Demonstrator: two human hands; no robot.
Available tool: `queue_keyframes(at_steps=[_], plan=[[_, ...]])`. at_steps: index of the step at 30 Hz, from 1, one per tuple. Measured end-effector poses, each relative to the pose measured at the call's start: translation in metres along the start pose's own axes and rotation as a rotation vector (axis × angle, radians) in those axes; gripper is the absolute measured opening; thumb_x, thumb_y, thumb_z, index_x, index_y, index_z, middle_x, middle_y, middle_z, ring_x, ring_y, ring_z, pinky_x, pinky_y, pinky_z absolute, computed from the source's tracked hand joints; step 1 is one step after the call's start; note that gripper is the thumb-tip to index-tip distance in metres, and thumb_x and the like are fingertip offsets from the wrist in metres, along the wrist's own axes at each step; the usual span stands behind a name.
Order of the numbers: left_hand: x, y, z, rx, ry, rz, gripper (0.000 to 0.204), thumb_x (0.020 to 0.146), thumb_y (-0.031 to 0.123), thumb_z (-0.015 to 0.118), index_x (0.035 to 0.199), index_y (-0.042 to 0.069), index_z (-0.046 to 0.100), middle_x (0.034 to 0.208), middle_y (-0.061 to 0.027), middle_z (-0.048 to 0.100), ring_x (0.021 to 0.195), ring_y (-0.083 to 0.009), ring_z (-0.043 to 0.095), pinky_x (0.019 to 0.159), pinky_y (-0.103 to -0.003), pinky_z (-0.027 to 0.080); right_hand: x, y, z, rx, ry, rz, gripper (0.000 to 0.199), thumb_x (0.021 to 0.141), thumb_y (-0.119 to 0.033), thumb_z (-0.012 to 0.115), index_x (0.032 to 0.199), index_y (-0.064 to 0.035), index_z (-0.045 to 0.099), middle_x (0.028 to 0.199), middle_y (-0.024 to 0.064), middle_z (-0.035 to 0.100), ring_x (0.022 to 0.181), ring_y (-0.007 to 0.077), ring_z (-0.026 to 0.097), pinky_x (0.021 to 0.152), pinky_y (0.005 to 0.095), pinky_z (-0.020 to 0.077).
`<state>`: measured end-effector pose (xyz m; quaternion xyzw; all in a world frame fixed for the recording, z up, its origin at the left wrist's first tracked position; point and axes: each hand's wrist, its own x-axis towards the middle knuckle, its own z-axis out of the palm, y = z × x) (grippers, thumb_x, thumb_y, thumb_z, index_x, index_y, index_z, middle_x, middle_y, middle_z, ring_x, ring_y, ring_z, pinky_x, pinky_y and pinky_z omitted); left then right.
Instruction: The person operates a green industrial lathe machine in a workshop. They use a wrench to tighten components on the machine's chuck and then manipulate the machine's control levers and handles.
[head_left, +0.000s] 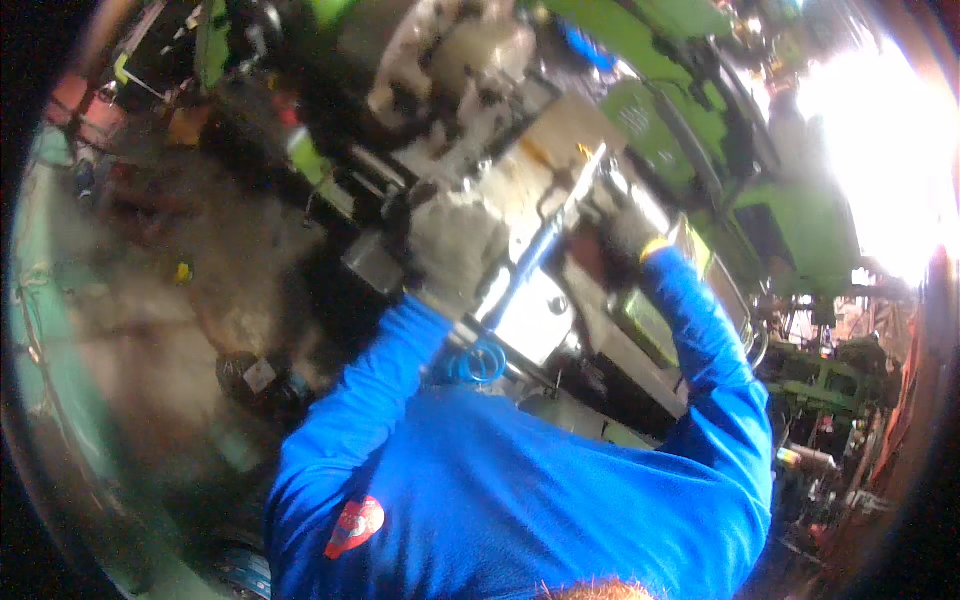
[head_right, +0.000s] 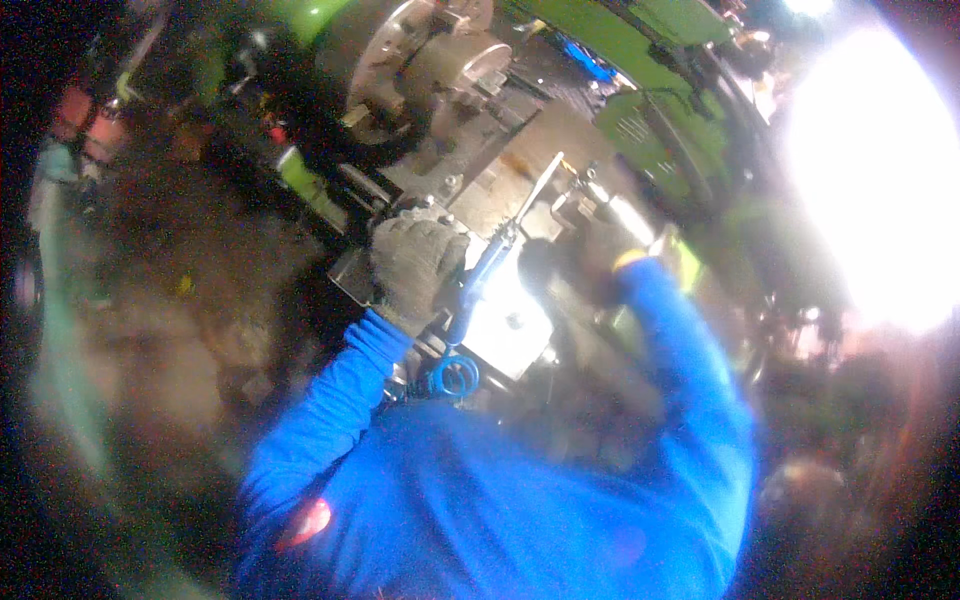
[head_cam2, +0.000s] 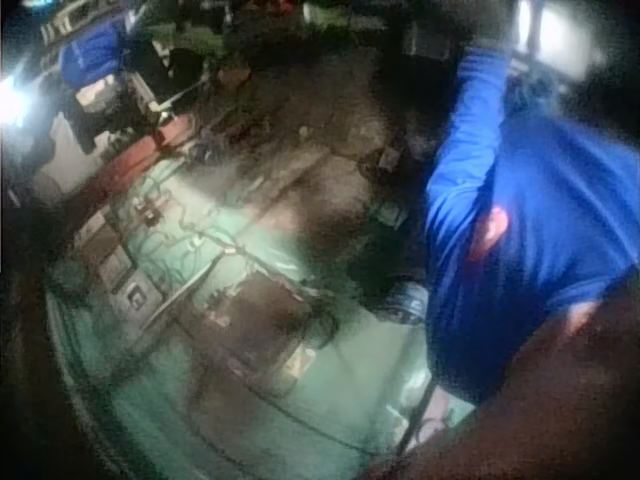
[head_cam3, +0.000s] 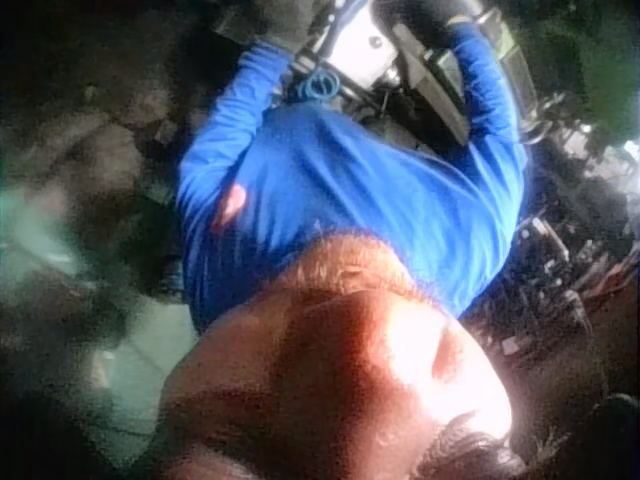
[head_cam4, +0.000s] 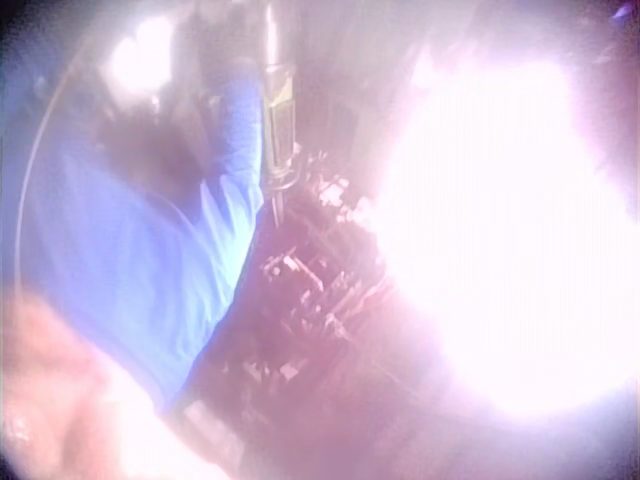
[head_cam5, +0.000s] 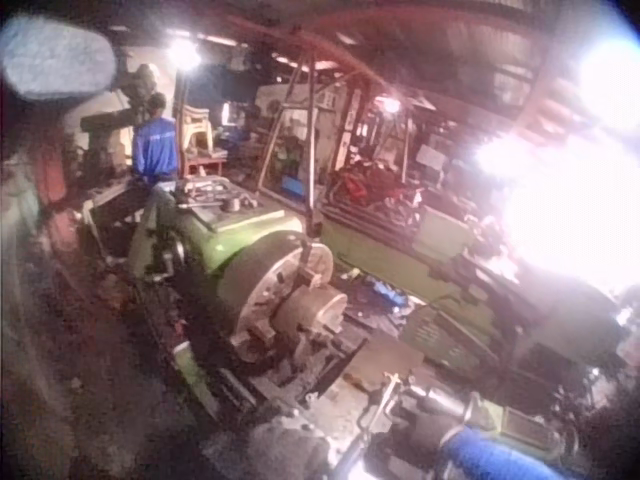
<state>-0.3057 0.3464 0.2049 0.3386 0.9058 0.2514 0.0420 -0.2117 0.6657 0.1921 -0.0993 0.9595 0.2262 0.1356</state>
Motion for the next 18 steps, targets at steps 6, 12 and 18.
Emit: queue_keyframes(at_steps=[6, 12, 18], plan=[[-0.006, -0.009, 0.018, -0.1, 0.383, 0.26, 0.014, 0.082, 0.029, 0.066, 0.088, 0.016, 0.067, 0.092, -0.0068, 0.066, 0.098, -0.0303, 0.062, 0.084, -0.046, 0.045, -0.005, -0.009, -0.045, 0.237, 0.0, 0.17, 0.046, 0.099, -0.022, 0.045, 0.143, -0.028, 0.054, 0.16, 0.0035, 0.035, 0.149, 0.0294, 0.029, 0.122, 0.0427, 0.0249], [-0.001, -0.011, 0.022, -0.08, 0.527, 0.349, 0.016, 0.076, 0.015, 0.065, 0.068, 0.018, 0.052, 0.067, -0.0023, 0.051, 0.067, -0.0232, 0.054, 0.065, -0.041, 0.043, -0.012, -0.027, -0.06, 0.342, -0.121, 0.349, 0.044, 0.099, -0.026, 0.047, 0.142, -0.0268, 0.054, 0.15, 0.0119, 0.047, 0.138, 0.0335, 0.044, 0.115, 0.0444, 0.036], [0.005, -0.009, 0.021, -0.056, 0.503, 0.323, 0.003, 0.081, 0.016, 0.064, 0.081, 0.015, 0.061, 0.078, -0.006, 0.06, 0.078, -0.0274, 0.059, 0.07, -0.045, 0.044, -0.017, -0.029, -0.072, 0.4, 0.059, 0.273, 0.042, 0.095, -0.03, 0.056, 0.134, -0.0148, 0.057, 0.123, 0.0199, 0.065, 0.12, 0.0368, 0.06, 0.105, 0.0453, 0.0458]])
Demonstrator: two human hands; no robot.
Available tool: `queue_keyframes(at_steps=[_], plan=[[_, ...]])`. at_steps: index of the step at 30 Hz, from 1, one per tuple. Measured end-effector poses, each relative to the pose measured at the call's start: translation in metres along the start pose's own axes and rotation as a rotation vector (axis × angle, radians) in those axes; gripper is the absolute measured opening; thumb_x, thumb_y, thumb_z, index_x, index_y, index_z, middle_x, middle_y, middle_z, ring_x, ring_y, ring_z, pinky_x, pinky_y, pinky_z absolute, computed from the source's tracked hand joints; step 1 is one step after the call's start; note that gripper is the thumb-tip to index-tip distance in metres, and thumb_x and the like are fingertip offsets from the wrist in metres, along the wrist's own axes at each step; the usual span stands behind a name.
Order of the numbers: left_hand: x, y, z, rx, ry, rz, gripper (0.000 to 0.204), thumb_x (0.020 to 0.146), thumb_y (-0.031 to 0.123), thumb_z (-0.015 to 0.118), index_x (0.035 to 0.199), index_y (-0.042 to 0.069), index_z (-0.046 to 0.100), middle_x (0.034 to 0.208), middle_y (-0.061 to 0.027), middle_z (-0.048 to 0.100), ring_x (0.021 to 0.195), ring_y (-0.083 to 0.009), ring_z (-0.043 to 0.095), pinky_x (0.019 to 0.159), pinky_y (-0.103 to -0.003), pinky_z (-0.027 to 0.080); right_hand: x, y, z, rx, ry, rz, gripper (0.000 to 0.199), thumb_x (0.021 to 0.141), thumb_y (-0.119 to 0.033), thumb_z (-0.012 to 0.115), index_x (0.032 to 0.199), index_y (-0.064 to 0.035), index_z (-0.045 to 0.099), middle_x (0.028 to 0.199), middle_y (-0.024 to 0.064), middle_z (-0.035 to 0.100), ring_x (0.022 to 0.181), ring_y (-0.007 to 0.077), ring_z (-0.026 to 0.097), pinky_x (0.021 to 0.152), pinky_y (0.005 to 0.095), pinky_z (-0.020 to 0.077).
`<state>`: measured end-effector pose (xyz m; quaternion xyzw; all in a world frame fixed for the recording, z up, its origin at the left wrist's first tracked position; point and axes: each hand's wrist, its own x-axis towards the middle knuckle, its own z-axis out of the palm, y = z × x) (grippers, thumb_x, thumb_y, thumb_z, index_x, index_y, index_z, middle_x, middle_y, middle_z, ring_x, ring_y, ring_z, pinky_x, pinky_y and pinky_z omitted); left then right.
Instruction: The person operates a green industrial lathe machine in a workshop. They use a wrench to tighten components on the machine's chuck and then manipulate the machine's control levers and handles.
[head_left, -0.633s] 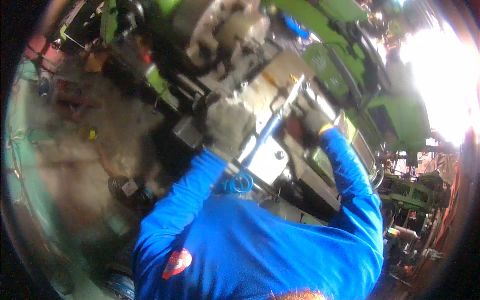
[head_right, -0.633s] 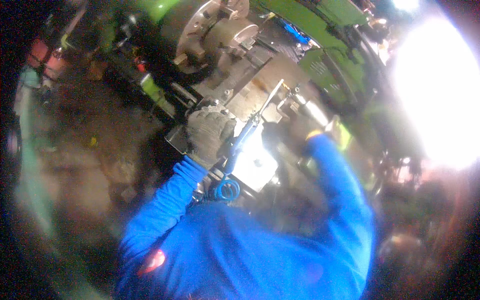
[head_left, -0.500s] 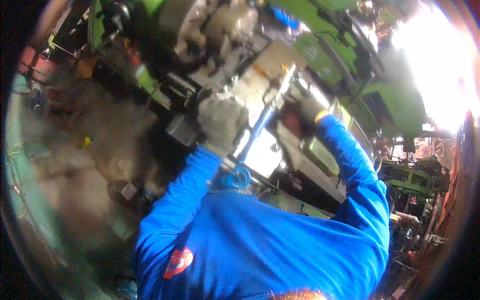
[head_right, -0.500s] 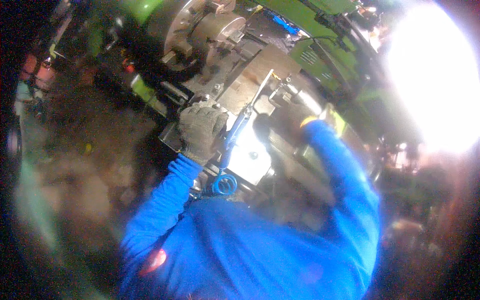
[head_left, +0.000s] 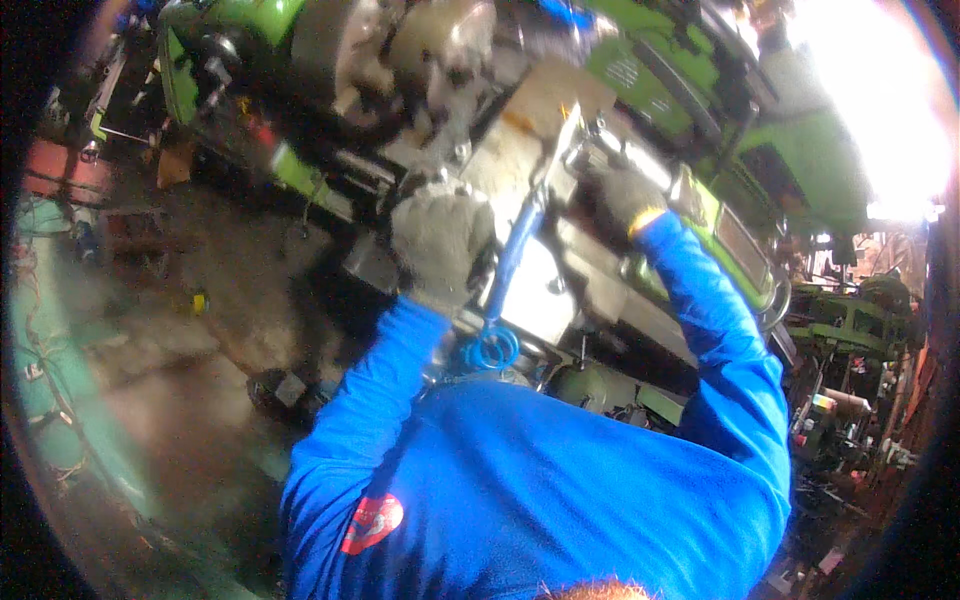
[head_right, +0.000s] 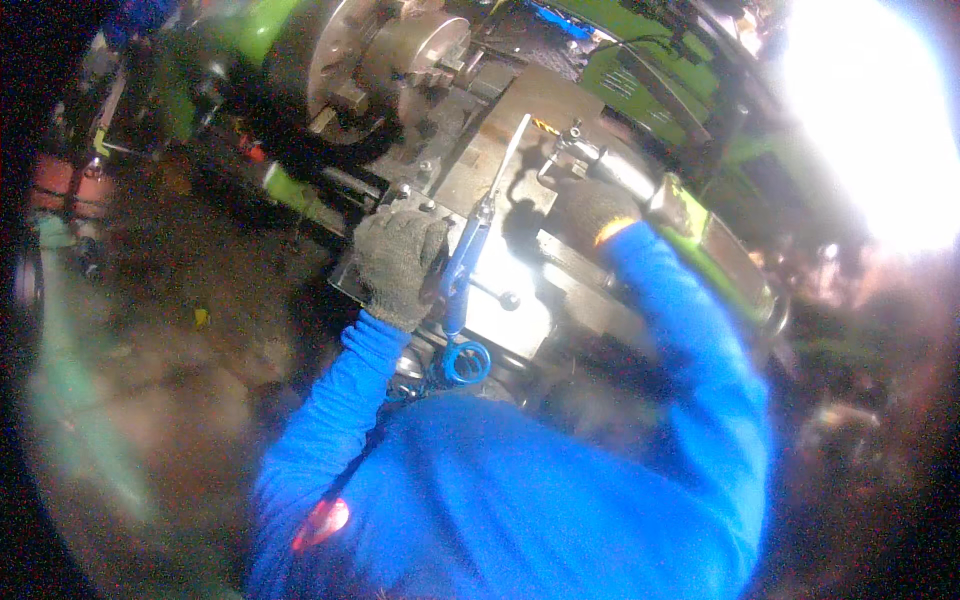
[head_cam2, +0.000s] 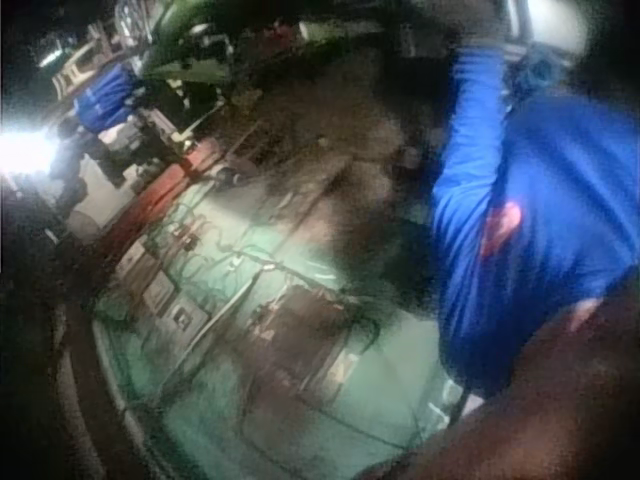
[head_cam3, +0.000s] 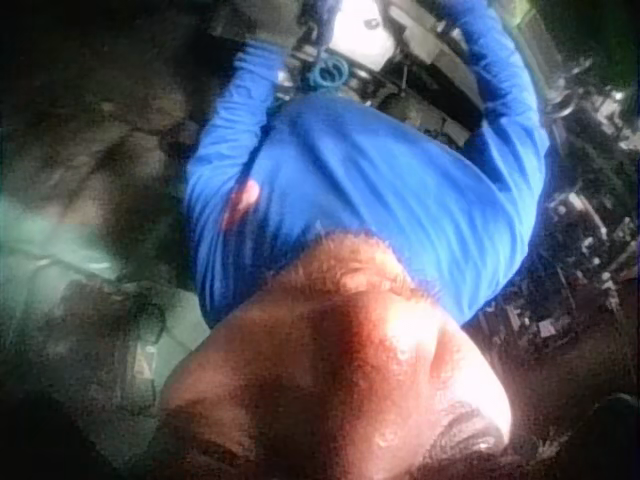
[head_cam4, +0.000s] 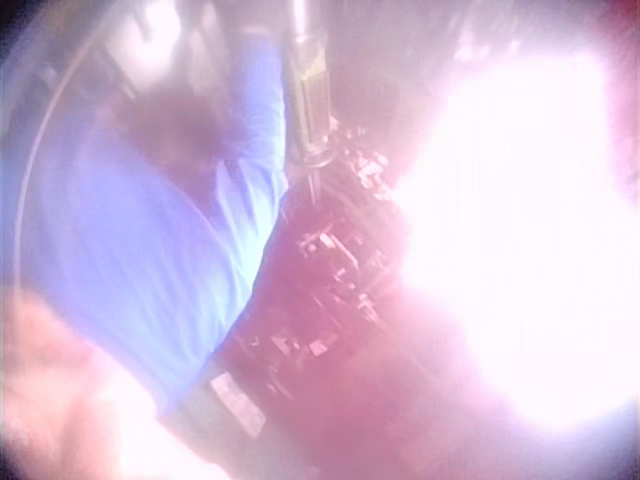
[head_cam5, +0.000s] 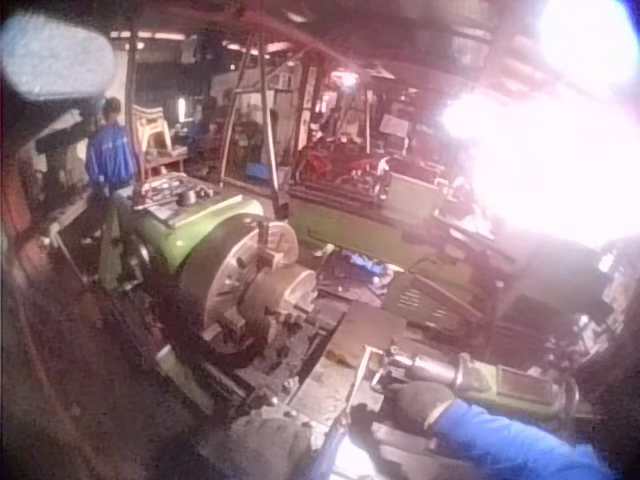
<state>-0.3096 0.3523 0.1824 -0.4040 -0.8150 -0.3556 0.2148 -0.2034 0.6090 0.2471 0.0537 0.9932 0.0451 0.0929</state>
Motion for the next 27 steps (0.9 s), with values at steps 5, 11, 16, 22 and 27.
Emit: queue_keyframes(at_steps=[5, 11, 16, 22, 27], plan=[[-0.011, -0.007, -0.002, -0.021, 0.014, 0.045, 0.016, 0.088, 0.026, 0.065, 0.091, 0.011, 0.069, 0.088, -0.0124, 0.064, 0.079, -0.0353, 0.06, 0.067, -0.049, 0.045, 0.026, 0.011, 0.005, -0.012, -0.15, -0.022, 0.052, 0.088, -0.035, 0.065, 0.13, -0.0061, 0.056, 0.117, 0.0219, 0.067, 0.108, 0.0371, 0.066, 0.096, 0.0471, 0.0512], [0.004, 0.007, -0.01, -0.136, 0.015, 0.009, 0.01, 0.082, 0.02, 0.067, 0.076, 0.013, 0.062, 0.077, -0.0081, 0.062, 0.073, -0.0298, 0.06, 0.065, -0.045, 0.045, 0.004, 0.002, 0.027, 0.054, -0.093, 0.225, 0.044, 0.086, -0.032, 0.066, 0.121, -0.0064, 0.061, 0.11, 0.0193, 0.07, 0.094, 0.0383, 0.07, 0.082, 0.0485, 0.0557], [-0.001, -0.003, 0.007, 0.04, 0.078, -0.029, 0.018, 0.079, 0.026, 0.066, 0.063, 0.017, 0.062, 0.07, -0.0064, 0.063, 0.071, -0.0275, 0.062, 0.065, -0.043, 0.049, 0.0, -0.001, 0.021, 0.051, -0.042, 0.198, 0.031, 0.092, -0.023, 0.059, 0.121, -0.0122, 0.063, 0.11, 0.0165, 0.071, 0.097, 0.0351, 0.07, 0.083, 0.0483, 0.0551], [-0.014, -0.007, 0.003, 0.103, -0.119, -0.025, 0.019, 0.078, 0.029, 0.068, 0.086, 0.012, 0.065, 0.092, -0.0131, 0.061, 0.087, -0.0346, 0.059, 0.073, -0.046, 0.045, 0.0, -0.022, 0.013, 0.079, -0.3, 0.173, 0.028, 0.088, -0.023, 0.059, 0.108, -0.0074, 0.071, 0.101, 0.0189, 0.073, 0.097, 0.0367, 0.071, 0.086, 0.0472, 0.0563], [-0.004, -0.004, -0.01, 0.053, -0.305, -0.077, 0.021, 0.079, 0.028, 0.068, 0.091, 0.011, 0.065, 0.091, -0.0136, 0.061, 0.087, -0.0357, 0.059, 0.074, -0.046, 0.045, 0.001, -0.039, 0.041, 0.299, -0.115, 0.107, 0.026, 0.087, -0.015, 0.061, 0.111, -0.0071, 0.067, 0.102, 0.0198, 0.071, 0.097, 0.0368, 0.069, 0.081, 0.0482, 0.0551]])
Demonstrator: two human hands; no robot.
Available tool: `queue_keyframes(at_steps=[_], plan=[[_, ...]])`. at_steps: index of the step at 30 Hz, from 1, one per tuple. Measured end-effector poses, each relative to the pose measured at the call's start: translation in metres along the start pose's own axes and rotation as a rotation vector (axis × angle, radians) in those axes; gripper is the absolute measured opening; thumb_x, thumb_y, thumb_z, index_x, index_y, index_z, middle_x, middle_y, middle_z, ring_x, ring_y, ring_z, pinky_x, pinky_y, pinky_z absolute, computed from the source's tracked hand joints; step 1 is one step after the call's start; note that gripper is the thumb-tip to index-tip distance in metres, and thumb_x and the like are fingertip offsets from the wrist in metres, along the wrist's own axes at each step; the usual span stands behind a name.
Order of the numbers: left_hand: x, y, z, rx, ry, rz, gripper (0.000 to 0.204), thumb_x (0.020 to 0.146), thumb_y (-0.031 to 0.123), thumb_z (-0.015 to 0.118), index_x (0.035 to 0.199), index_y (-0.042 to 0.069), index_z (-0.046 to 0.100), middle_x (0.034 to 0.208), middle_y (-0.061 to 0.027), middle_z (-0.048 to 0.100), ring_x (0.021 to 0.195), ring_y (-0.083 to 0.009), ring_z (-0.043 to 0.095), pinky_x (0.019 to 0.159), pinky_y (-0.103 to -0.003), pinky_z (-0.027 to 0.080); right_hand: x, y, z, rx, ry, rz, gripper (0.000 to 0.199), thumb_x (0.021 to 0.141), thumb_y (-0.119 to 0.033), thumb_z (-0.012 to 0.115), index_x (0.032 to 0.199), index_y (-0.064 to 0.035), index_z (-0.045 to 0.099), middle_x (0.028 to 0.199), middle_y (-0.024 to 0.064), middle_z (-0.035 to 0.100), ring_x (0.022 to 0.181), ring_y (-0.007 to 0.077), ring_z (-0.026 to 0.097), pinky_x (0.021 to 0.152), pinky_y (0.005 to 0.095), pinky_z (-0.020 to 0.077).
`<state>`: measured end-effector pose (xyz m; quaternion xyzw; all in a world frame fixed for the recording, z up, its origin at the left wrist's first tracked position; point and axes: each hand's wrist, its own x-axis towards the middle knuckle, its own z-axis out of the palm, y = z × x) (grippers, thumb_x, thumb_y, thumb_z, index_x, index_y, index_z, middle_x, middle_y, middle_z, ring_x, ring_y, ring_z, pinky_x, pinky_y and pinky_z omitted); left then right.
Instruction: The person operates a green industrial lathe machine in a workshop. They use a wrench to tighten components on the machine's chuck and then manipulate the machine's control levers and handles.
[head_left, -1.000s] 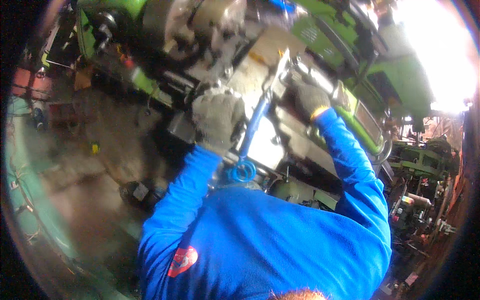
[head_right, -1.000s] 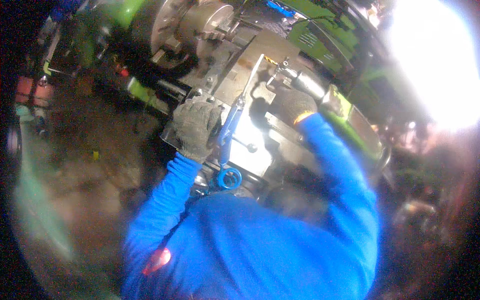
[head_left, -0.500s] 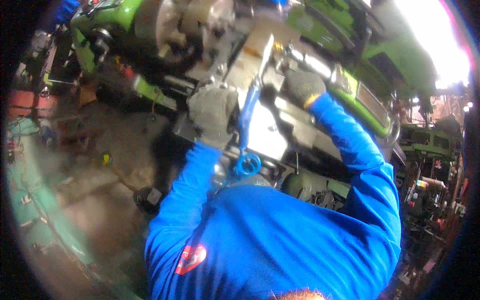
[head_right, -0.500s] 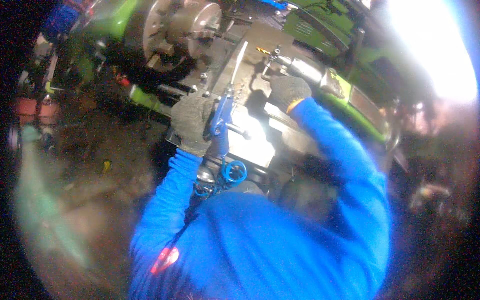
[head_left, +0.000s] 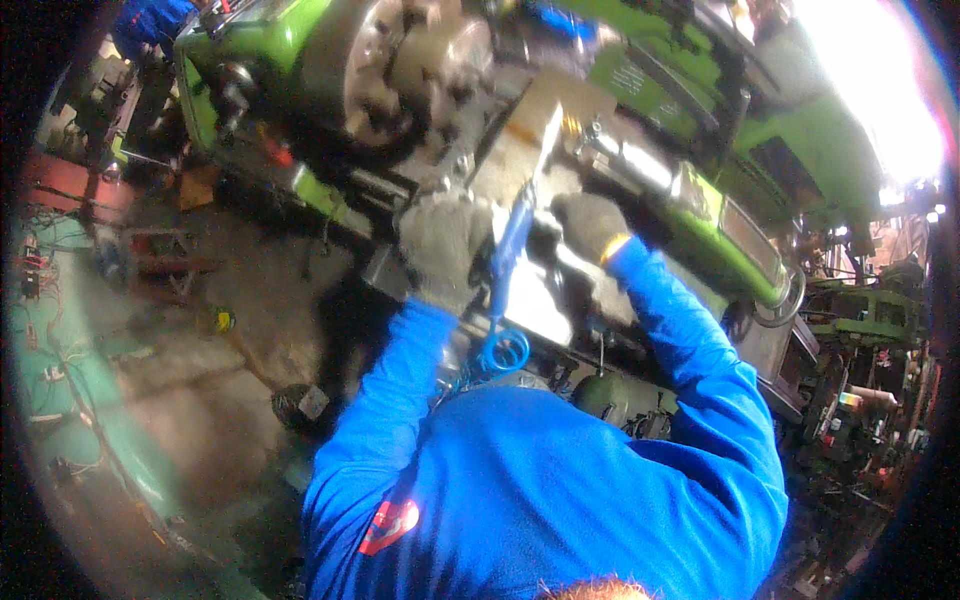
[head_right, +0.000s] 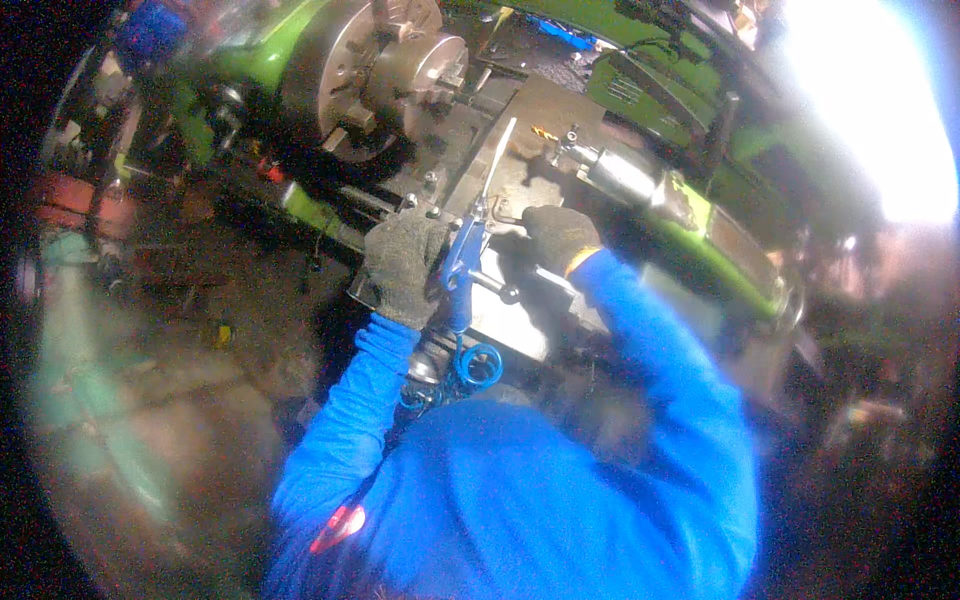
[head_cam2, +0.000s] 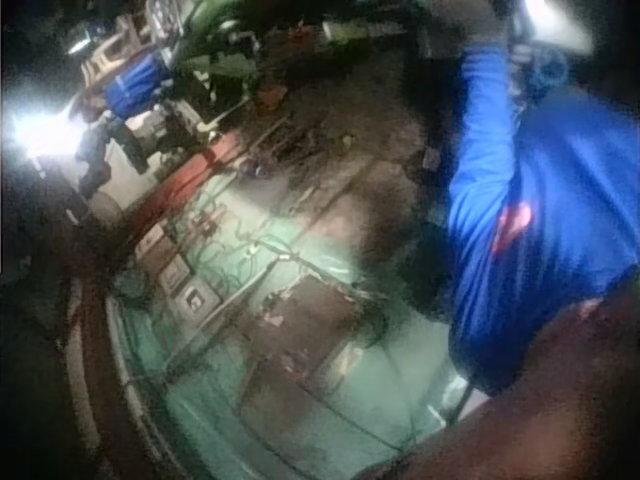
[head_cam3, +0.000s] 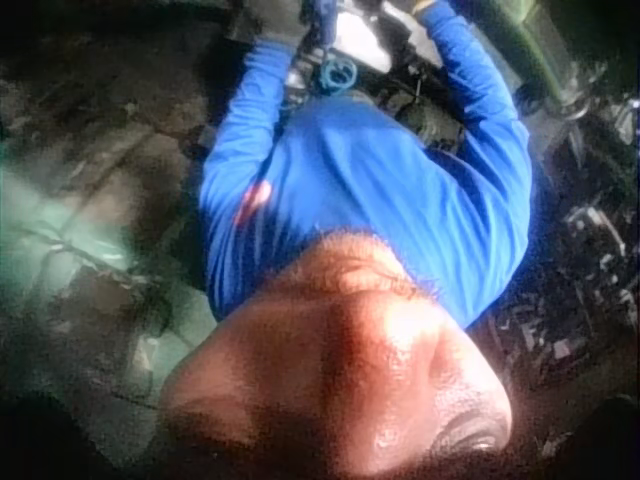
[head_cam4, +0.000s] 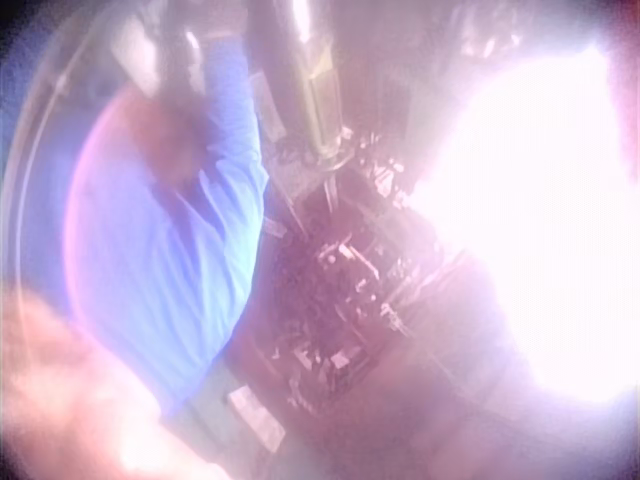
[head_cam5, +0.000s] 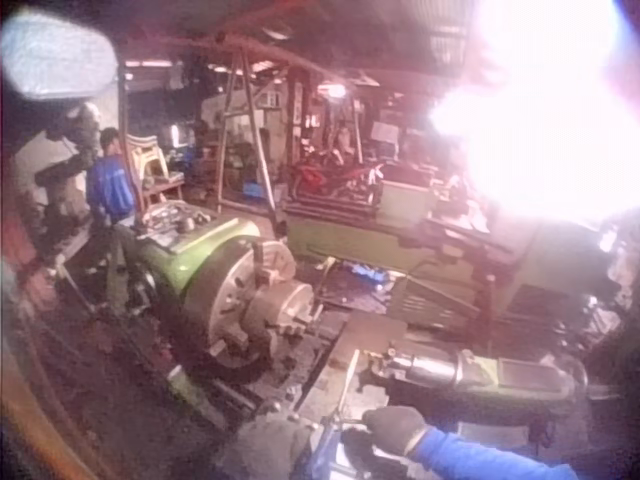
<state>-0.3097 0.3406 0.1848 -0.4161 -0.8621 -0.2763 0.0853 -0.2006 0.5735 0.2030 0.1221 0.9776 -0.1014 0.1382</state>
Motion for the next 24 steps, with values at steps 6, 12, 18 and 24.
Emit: queue_keyframes(at_steps=[6, 12, 18, 24], plan=[[0.005, 0.007, 0.003, 0.025, 0.089, 0.0, 0.016, 0.084, 0.027, 0.066, 0.088, 0.012, 0.066, 0.086, -0.0121, 0.062, 0.085, -0.0341, 0.06, 0.073, -0.047, 0.045, 0.026, 0.076, 0.071, 0.892, 0.265, 0.153, 0.026, 0.096, -0.023, 0.059, 0.112, -0.0037, 0.068, 0.097, 0.0155, 0.069, 0.095, 0.0271, 0.067, 0.083, 0.0396, 0.0531], [-0.003, -0.009, 0.018, -0.023, 0.202, 0.089, 0.018, 0.088, 0.03, 0.063, 0.088, 0.012, 0.066, 0.089, -0.0121, 0.063, 0.086, -0.0342, 0.061, 0.073, -0.048, 0.046, 0.019, 0.061, 0.05, 0.696, 0.415, 0.261, 0.034, 0.097, -0.031, 0.061, 0.115, -0.0029, 0.07, 0.112, 0.0174, 0.07, 0.112, 0.0331, 0.064, 0.095, 0.0408, 0.0504], [0.0, 0.002, 0.01, 0.038, 0.119, -0.018, 0.019, 0.088, 0.03, 0.063, 0.09, 0.011, 0.067, 0.101, -0.0126, 0.066, 0.09, -0.0347, 0.062, 0.076, -0.048, 0.047, 0.023, 0.078, 0.061, 0.236, 0.485, 0.206, 0.039, 0.098, -0.04, 0.056, 0.123, -0.0117, 0.067, 0.119, 0.0158, 0.067, 0.114, 0.0355, 0.061, 0.1, 0.0452, 0.0469], [-0.005, -0.002, 0.018, 0.043, 0.267, 0.037, 0.018, 0.087, 0.028, 0.065, 0.091, 0.011, 0.067, 0.1, -0.0137, 0.066, 0.091, -0.0351, 0.062, 0.077, -0.048, 0.047, 0.009, 0.048, 0.033, 0.418, 0.396, 0.269, 0.036, 0.098, -0.035, 0.059, 0.121, -0.0089, 0.068, 0.12, 0.0178, 0.067, 0.114, 0.0365, 0.062, 0.1, 0.0449, 0.0476]])
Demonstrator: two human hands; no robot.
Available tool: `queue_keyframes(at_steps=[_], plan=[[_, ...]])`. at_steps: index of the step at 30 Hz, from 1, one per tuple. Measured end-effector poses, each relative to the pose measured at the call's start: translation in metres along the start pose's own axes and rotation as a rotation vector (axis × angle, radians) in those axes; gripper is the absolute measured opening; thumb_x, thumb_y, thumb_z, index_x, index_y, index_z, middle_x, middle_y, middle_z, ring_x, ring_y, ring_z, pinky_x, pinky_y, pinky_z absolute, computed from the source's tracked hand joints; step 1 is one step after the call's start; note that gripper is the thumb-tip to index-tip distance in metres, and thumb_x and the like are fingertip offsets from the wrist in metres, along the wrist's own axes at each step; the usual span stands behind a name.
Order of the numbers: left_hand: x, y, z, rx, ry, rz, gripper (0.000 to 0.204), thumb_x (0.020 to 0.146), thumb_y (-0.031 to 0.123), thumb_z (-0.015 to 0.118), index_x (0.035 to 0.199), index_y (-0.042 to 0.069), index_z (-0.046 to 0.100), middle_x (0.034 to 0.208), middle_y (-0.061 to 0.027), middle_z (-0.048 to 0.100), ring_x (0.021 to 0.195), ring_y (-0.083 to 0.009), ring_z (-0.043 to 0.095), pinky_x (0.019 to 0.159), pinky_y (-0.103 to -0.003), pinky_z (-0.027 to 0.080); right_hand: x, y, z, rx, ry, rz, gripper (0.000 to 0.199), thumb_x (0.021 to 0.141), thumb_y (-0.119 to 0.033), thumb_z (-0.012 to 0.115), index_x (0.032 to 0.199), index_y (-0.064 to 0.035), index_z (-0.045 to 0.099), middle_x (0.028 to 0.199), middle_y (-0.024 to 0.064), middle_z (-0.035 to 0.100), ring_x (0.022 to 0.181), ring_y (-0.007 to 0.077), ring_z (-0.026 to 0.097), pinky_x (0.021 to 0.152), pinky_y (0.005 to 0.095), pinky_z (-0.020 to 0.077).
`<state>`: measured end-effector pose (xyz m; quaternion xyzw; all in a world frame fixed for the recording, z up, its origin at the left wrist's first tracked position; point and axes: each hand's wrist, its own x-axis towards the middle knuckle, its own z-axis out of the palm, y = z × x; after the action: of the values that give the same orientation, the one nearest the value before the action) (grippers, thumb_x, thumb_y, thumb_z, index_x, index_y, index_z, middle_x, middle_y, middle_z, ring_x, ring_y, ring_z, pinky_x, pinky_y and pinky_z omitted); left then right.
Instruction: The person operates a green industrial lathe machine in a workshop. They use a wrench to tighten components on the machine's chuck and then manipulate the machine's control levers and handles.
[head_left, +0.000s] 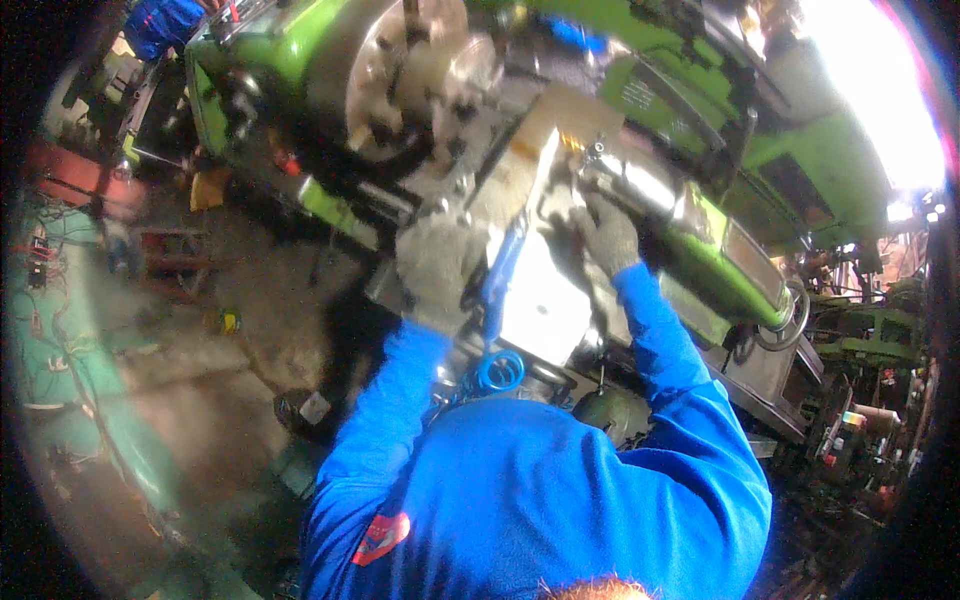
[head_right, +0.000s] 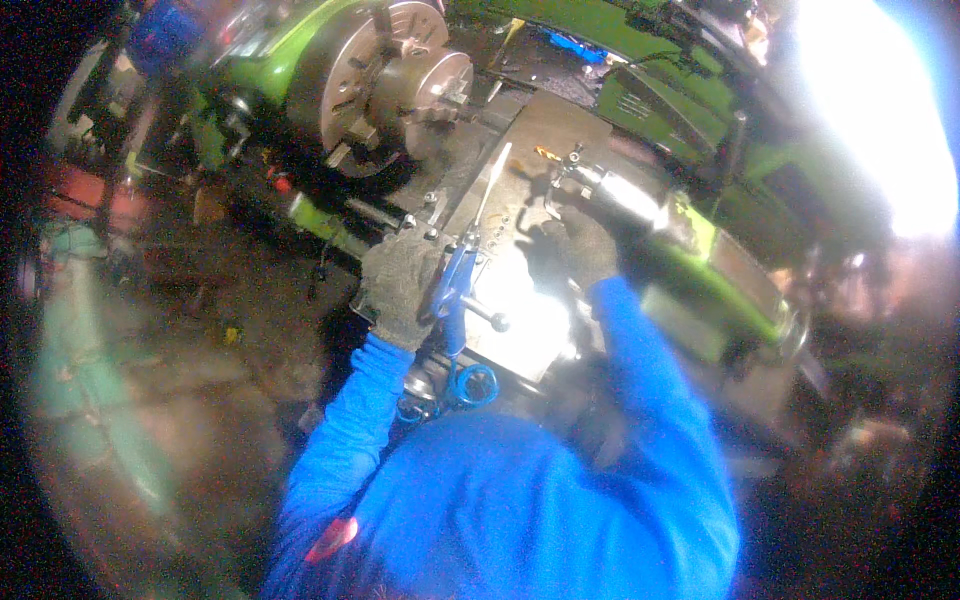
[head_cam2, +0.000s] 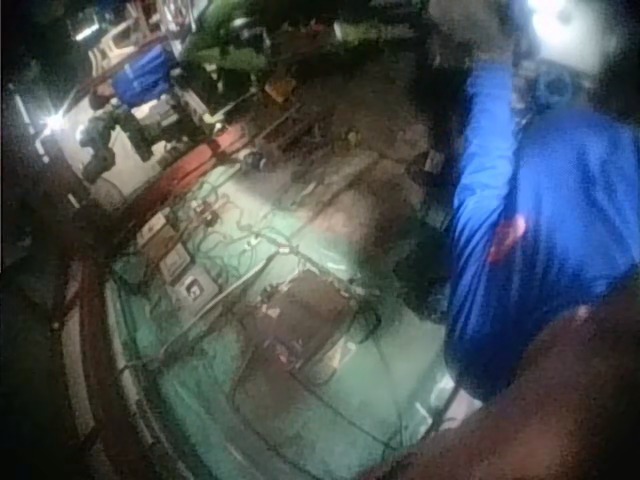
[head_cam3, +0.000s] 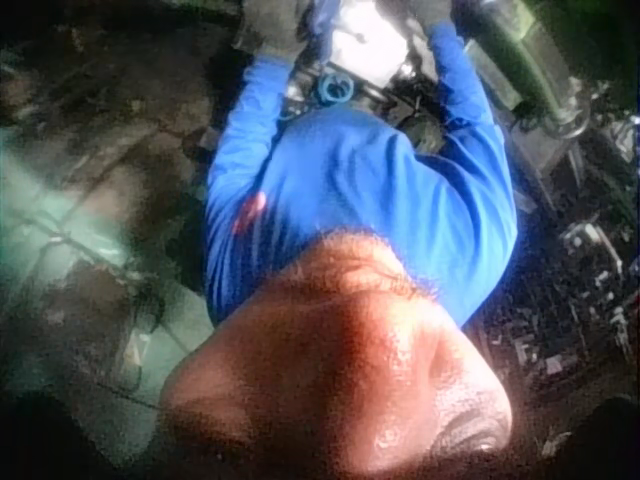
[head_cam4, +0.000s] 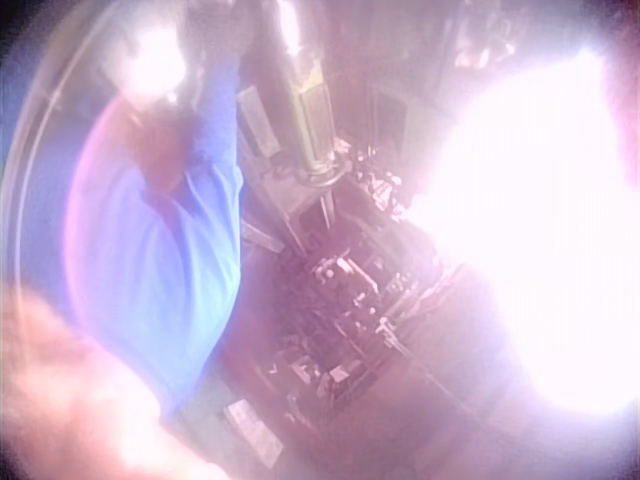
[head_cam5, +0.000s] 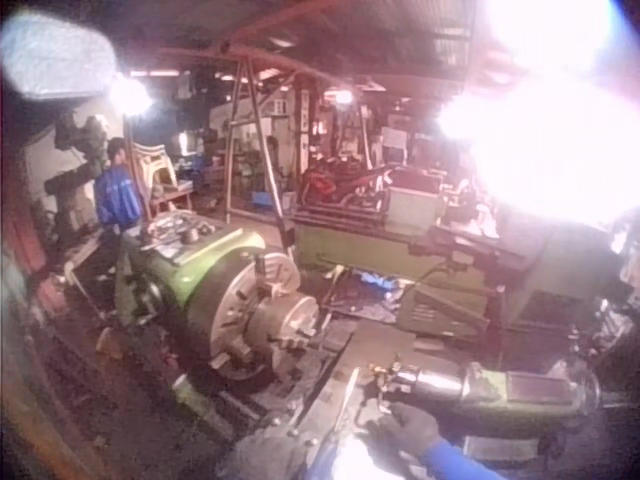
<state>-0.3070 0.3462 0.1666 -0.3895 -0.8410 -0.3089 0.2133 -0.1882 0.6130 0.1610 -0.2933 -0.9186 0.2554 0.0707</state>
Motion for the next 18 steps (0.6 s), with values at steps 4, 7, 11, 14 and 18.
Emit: queue_keyframes(at_steps=[4, 7, 11, 14, 18], plan=[[0.012, 0.012, -0.018, -0.042, -0.161, -0.062, 0.015, 0.086, 0.026, 0.066, 0.087, 0.011, 0.066, 0.091, -0.0131, 0.065, 0.085, -0.0352, 0.061, 0.074, -0.048, 0.046, 0.006, -0.014, -0.042, -0.122, 0.139, -0.181, 0.033, 0.099, -0.029, 0.059, 0.119, -0.0055, 0.069, 0.119, 0.0211, 0.067, 0.111, 0.0386, 0.063, 0.097, 0.0443, 0.049], [0.01, 0.007, -0.013, -0.187, 0.05, 0.004, 0.01, 0.08, 0.018, 0.071, 0.075, 0.014, 0.063, 0.073, -0.0064, 0.061, 0.071, -0.0297, 0.059, 0.066, -0.045, 0.046, 0.036, -0.035, -0.093, 0.124, 0.201, -0.228, 0.03, 0.097, -0.021, 0.061, 0.121, -0.004, 0.067, 0.122, 0.0196, 0.067, 0.111, 0.0366, 0.064, 0.096, 0.0415, 0.0492], [0.018, 0.017, -0.023, -0.126, 0.083, 0.018, 0.011, 0.081, 0.015, 0.067, 0.073, 0.014, 0.06, 0.072, -0.0056, 0.059, 0.071, -0.0285, 0.059, 0.064, -0.042, 0.043, 0.113, -0.002, -0.121, -0.026, 0.042, -0.317, 0.027, 0.096, -0.016, 0.054, 0.117, -0.0047, 0.067, 0.116, 0.0203, 0.068, 0.109, 0.0365, 0.065, 0.096, 0.0423, 0.0496], [0.021, 0.019, -0.022, -0.098, 0.079, 0.027, 0.01, 0.083, 0.013, 0.065, 0.074, 0.013, 0.059, 0.073, -0.0053, 0.058, 0.075, -0.0273, 0.058, 0.067, -0.04, 0.043, 0.182, 0.039, -0.113, -0.173, -0.163, -0.283, 0.027, 0.097, -0.018, 0.054, 0.115, -0.005, 0.069, 0.117, 0.0192, 0.069, 0.108, 0.0375, 0.065, 0.095, 0.0419, 0.05], [0.016, 0.013, -0.027, -0.168, -0.069, -0.041, 0.016, 0.09, 0.025, 0.059, 0.094, 0.01, 0.065, 0.089, -0.0121, 0.064, 0.085, -0.035, 0.059, 0.073, -0.048, 0.043, 0.241, 0.085, -0.072, -0.201, -0.327, -0.446, 0.026, 0.091, -0.016, 0.056, 0.11, -0.0048, 0.07, 0.111, 0.0176, 0.07, 0.103, 0.0336, 0.067, 0.091, 0.0415, 0.0523]])
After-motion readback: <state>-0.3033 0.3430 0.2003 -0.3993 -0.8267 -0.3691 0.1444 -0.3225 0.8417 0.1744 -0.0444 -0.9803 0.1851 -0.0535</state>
